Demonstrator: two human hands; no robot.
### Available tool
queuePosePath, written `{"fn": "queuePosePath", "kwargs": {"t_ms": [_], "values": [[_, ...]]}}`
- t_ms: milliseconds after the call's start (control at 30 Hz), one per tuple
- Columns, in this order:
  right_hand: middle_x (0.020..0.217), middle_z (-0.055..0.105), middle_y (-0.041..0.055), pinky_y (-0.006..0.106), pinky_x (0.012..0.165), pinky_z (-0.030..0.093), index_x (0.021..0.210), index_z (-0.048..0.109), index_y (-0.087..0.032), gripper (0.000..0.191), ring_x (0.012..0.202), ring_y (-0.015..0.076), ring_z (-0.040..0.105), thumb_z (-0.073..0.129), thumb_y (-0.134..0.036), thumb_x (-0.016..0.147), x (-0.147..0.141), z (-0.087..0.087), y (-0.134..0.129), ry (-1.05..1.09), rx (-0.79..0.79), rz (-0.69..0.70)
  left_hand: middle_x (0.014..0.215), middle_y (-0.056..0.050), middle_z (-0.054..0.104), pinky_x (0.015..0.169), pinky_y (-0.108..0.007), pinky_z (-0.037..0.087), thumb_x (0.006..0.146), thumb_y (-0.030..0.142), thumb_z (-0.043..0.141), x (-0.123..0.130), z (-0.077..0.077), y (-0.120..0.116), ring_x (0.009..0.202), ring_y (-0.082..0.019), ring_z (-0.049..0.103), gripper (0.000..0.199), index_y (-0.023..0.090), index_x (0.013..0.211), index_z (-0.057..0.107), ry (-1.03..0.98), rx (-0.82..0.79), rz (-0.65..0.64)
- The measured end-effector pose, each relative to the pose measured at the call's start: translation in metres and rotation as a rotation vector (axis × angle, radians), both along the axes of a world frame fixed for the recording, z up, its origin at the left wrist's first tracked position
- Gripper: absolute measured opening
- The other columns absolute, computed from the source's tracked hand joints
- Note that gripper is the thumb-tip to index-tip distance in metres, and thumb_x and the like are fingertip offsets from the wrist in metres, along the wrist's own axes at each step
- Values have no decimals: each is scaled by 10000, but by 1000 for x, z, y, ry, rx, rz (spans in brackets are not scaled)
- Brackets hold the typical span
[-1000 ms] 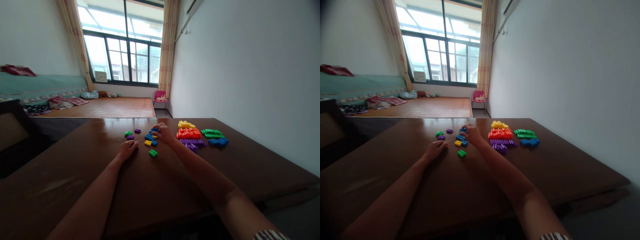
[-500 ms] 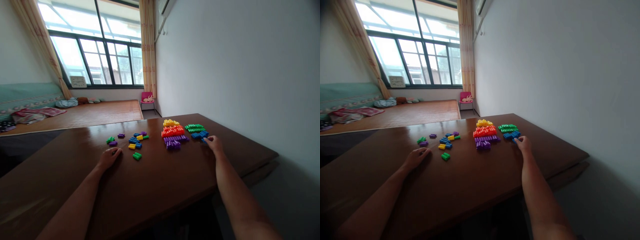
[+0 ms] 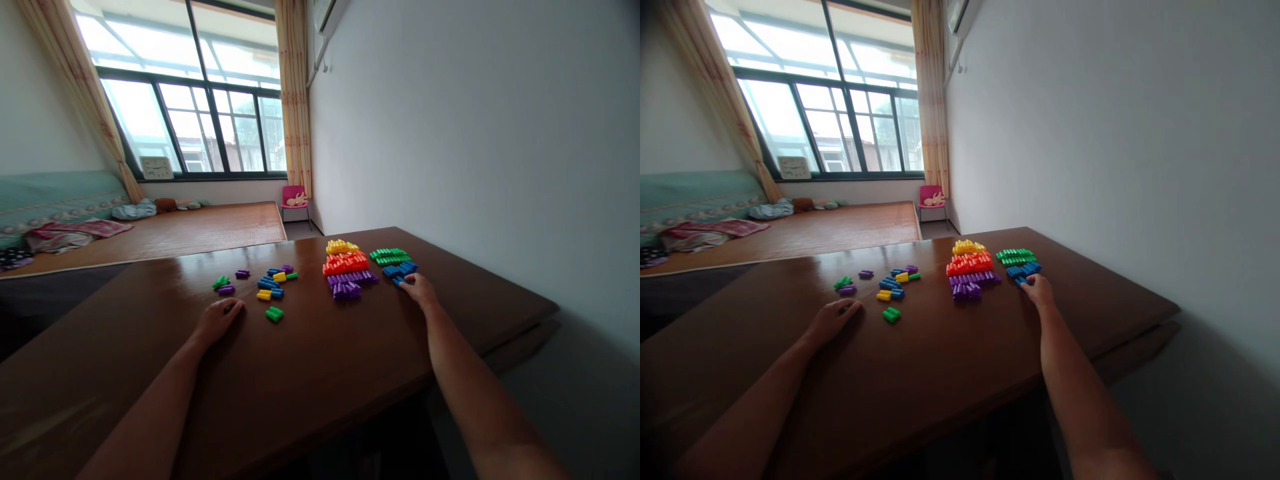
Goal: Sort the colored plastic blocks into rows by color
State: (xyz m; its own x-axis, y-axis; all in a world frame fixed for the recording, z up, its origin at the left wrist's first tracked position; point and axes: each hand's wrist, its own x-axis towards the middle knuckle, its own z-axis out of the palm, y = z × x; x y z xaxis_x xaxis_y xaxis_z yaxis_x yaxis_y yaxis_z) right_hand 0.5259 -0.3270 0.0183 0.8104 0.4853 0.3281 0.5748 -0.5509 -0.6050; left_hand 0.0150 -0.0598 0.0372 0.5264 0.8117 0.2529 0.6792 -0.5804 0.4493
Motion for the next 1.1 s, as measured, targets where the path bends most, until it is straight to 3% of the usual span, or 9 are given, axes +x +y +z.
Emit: {"fn": "queuePosePath", "kwargs": {"t_ms": [167,267,333,467,567,667,767,900,1100], "values": [[837,695,101,339,735,494,812,659,-183,290,771,228,641,526,-437,765,4,-4,1,-49,69,-48,984,-54,729,828,-306,463,817,545,417,1,-2,1,939,-256,649,437,223,913,696,6,10,3],[911,669,132,374,789,486,892,645,-151,300,772,224,613,444,-354,803,2,-4,3,-239,220,-98,984,-61,726,847,-306,460,835,514,409,2,-2,-1,950,-248,639,417,221,898,699,14,41,-10],[960,647,139,386,821,480,942,631,-141,305,780,217,600,406,-312,827,-11,-1,9,-372,315,-39,970,-62,725,851,-303,459,844,486,412,3,-2,-4,942,-241,635,396,220,880,703,20,67,-16],[1043,630,106,375,919,453,1031,604,-184,283,987,224,588,371,-239,881,-77,14,34,-528,310,387,939,-69,723,829,-302,460,864,436,426,6,-4,-7,911,-231,627,361,212,863,710,20,100,-19],[1103,632,75,339,949,441,1079,604,-222,275,1058,200,577,390,-208,908,-150,29,65,-552,102,825,955,-79,716,851,-317,448,877,402,434,6,-8,-6,921,-231,611,343,200,867,712,16,120,-29],[1153,628,72,315,964,428,1127,613,-224,272,1096,187,565,429,-230,926,-215,38,109,-545,-109,1036,972,-80,711,865,-321,443,884,395,445,6,-14,-4,940,-229,601,334,202,891,717,-5,120,-32],[1201,616,87,301,973,418,1169,612,-205,287,1135,188,549,461,-263,932,-257,39,161,-494,-227,1016,983,-69,711,871,-308,443,886,396,462,6,-16,-4,955,-219,599,318,214,911,722,-21,103,-25],[1272,592,106,302,966,420,1253,570,-185,345,1147,194,548,436,-247,941,-290,36,222,-422,-328,906,981,-59,715,873,-306,439,887,399,482,7,-17,-4,957,-214,601,302,226,907,728,-34,71,-8],[1238,611,143,354,940,431,1251,586,-194,418,1148,261,548,555,-376,876,-312,37,263,-377,-454,831,974,-61,716,837,-321,447,886,389,499,8,-18,-3,943,-228,605,275,239,908,729,-42,75,24]]}}
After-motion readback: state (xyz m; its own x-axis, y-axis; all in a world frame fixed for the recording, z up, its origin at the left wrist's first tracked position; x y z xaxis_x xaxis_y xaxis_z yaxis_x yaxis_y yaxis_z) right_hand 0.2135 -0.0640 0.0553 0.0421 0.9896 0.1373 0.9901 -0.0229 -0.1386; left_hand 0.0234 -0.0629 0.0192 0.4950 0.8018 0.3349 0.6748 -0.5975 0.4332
